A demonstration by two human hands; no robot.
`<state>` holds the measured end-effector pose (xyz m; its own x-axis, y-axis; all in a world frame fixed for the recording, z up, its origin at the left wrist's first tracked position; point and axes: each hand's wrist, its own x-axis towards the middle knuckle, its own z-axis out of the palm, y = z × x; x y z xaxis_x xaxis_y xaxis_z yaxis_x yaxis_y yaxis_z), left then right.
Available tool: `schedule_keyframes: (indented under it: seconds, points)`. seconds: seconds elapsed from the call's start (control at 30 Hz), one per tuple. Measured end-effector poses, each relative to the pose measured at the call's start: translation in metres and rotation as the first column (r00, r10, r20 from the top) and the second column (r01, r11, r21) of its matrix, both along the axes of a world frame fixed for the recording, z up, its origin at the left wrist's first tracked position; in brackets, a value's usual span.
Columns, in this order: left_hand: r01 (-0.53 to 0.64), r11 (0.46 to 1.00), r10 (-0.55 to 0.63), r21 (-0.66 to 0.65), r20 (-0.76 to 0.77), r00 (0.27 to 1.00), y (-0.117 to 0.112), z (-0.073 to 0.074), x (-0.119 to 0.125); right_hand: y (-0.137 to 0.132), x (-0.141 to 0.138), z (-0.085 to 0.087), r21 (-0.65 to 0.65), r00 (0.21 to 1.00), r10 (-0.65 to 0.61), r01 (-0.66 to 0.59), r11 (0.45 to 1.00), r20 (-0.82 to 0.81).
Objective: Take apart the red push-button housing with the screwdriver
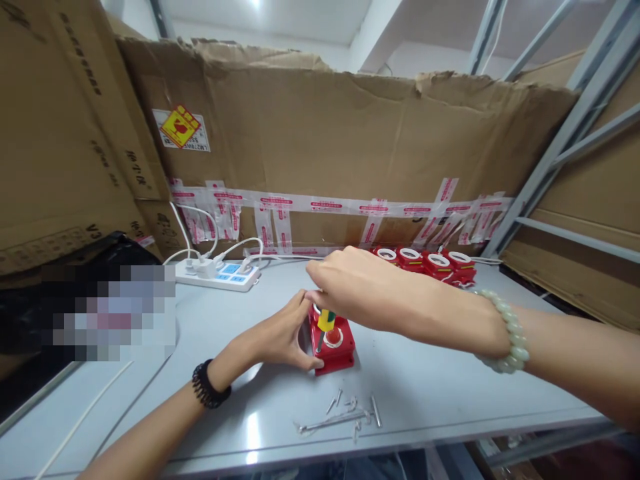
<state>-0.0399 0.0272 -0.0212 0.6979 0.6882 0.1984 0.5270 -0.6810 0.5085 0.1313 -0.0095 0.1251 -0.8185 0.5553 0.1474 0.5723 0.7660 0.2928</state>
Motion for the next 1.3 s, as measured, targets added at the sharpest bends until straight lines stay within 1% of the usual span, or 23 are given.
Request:
schedule_keyframes:
  seconds: [0.1,0.13,0.17,0.2,0.27,0.33,0.37,0.4,0.43,0.5,0.6,0.67,0.73,0.8,0.87,0.9,0.93,1.0,1.1,1.2,1.23,1.3]
  points:
    - [0.025,1.0,-0.026,0.011,0.014,1.0,0.002,-0.002,-0.001,0.004,0.007,0.002,-0.106,0.986,0.165,-0.164,0.981,0.005]
    - [0.027,1.0,-0.027,0.015,0.021,0.999,0.002,-0.002,-0.001,0.003,0.008,0.003,-0.128,0.981,0.192,-0.189,0.974,0.012]
    - [0.026,0.999,-0.026,0.019,0.025,0.999,0.002,-0.002,-0.001,0.002,0.009,0.004,-0.132,0.982,0.189,-0.185,0.974,0.02]
    - [0.023,1.0,-0.024,0.019,0.025,0.999,0.001,-0.001,-0.001,0.0,0.009,0.004,-0.119,0.988,0.153,-0.148,0.982,0.028]
    - [0.022,1.0,-0.022,0.002,0.013,1.0,0.0,0.001,0.0,-0.004,0.005,0.003,-0.045,0.999,0.024,-0.023,0.999,0.033]
    - [0.022,1.0,-0.022,-0.018,-0.001,1.0,-0.002,0.002,0.0,-0.007,0.001,0.002,0.044,0.996,-0.091,0.091,0.995,0.004]
    - [0.019,1.0,-0.02,-0.021,-0.005,1.0,-0.002,0.002,0.0,-0.008,-0.001,0.001,0.063,0.993,-0.114,0.115,0.991,-0.014]
    - [0.017,1.0,-0.017,-0.019,-0.005,1.0,-0.002,0.002,0.0,-0.008,-0.002,0.001,0.062,0.994,-0.106,0.107,0.992,-0.033]
    - [0.015,1.0,-0.015,-0.012,-0.003,1.0,-0.002,0.002,0.0,-0.007,-0.002,0.001,0.04,0.996,-0.077,0.079,0.996,-0.046]
    - [0.015,1.0,-0.015,0.001,0.003,1.0,-0.001,0.0,0.0,-0.006,0.003,0.003,-0.053,0.999,0.008,-0.011,0.999,-0.05]
    - [0.022,1.0,-0.022,0.015,0.016,1.0,0.001,-0.003,-0.001,-0.005,0.012,0.006,-0.171,0.989,0.143,-0.149,0.974,-0.048]
    - [0.029,0.999,-0.03,0.019,0.026,0.999,0.002,-0.003,-0.001,-0.007,0.015,0.006,-0.197,0.985,0.163,-0.17,0.966,-0.05]
    - [0.046,0.999,-0.046,0.008,0.025,0.999,0.001,-0.001,-0.001,-0.01,0.013,0.003,-0.143,0.993,0.102,-0.109,0.984,-0.054]
    - [0.062,0.998,-0.061,-0.01,0.014,0.998,0.0,0.001,0.0,-0.013,0.008,0.0,-0.03,0.998,-0.023,0.021,0.999,-0.056]
    - [0.047,0.999,-0.047,-0.013,0.017,0.999,-0.001,0.003,0.001,-0.012,0.005,-0.004,0.054,0.987,-0.156,0.158,0.986,-0.04]
    - [0.03,1.0,-0.03,-0.007,0.027,0.999,-0.001,0.003,0.002,-0.011,0.004,-0.005,0.073,0.981,-0.193,0.194,0.978,-0.031]
    - [0.011,1.0,-0.011,0.001,0.04,0.999,-0.001,0.002,0.002,-0.009,0.005,-0.006,0.075,0.979,-0.2,0.201,0.977,-0.028]
    - [-0.011,1.0,0.01,0.018,0.052,0.999,-0.001,0.0,0.001,-0.004,0.009,-0.008,0.038,0.985,-0.156,0.159,0.986,-0.07]
    - [0.007,1.0,-0.009,0.025,0.047,0.999,0.001,-0.005,-0.001,0.002,0.014,-0.007,-0.072,0.978,-0.018,0.003,0.997,-0.206]
    - [0.026,1.0,-0.026,0.016,0.036,0.999,0.002,-0.006,-0.001,0.0,0.012,-0.005,-0.18,0.959,0.094,-0.145,0.973,-0.268]
    - [0.028,1.0,-0.029,0.012,0.027,0.999,0.002,-0.005,-0.001,-0.002,0.011,-0.004,-0.198,0.959,0.103,-0.158,0.967,-0.265]
    - [0.027,1.0,-0.027,0.009,0.007,1.0,0.001,-0.002,0.0,-0.007,0.008,-0.003,-0.19,0.972,0.082,-0.125,0.974,-0.221]
